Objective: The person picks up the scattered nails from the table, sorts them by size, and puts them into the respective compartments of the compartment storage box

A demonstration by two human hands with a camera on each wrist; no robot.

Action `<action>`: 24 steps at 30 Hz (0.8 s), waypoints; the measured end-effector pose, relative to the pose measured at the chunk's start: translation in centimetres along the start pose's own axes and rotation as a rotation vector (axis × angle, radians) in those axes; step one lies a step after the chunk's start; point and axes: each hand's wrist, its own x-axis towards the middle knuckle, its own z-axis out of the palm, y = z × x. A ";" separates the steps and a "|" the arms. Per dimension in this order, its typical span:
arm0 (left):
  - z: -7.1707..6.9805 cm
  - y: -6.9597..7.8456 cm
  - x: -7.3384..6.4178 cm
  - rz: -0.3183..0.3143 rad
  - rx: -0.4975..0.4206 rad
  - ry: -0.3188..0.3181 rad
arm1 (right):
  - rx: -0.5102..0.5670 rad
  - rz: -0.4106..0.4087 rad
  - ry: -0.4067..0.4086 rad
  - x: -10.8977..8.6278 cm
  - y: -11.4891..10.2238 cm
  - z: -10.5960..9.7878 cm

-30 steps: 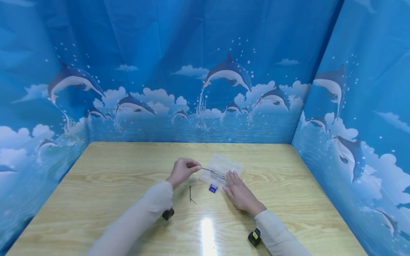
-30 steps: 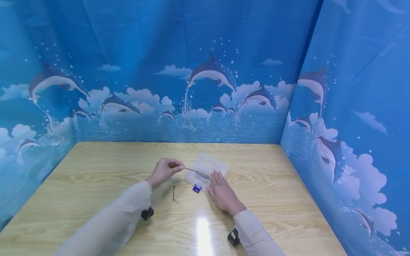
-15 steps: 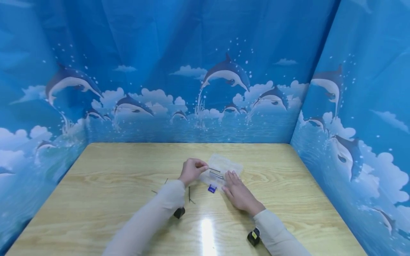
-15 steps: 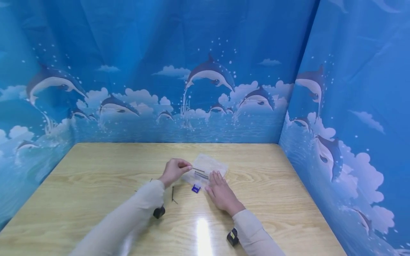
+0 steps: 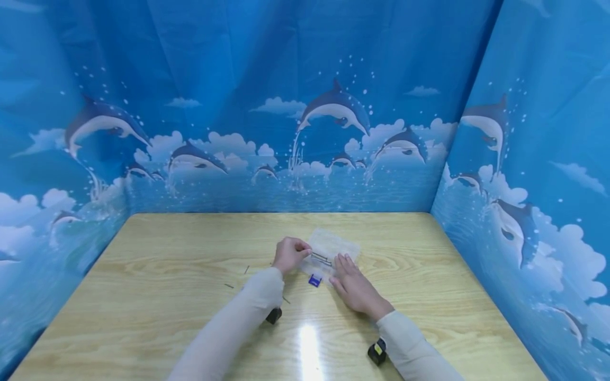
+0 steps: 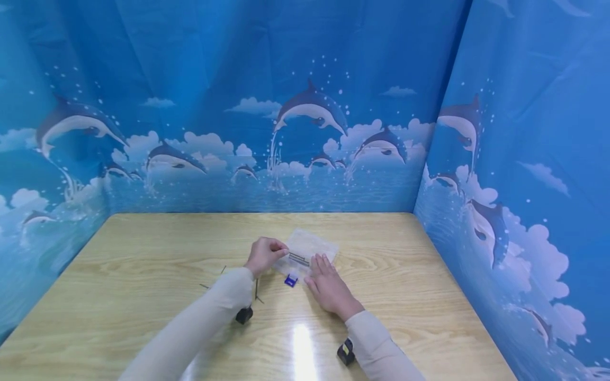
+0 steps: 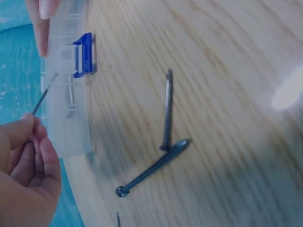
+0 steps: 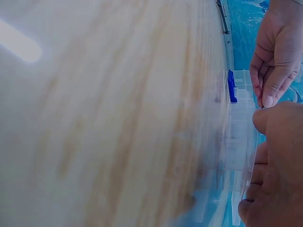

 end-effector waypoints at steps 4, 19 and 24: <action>0.0 0.4 -0.1 0.021 0.035 -0.018 | -0.002 0.002 0.000 0.0 -0.1 -0.1; 0.7 0.6 -0.2 0.092 0.193 0.003 | 0.001 0.004 0.001 -0.1 -0.1 0.0; 0.8 0.8 -0.1 0.071 0.193 0.002 | 0.000 0.003 0.007 -0.1 0.0 0.0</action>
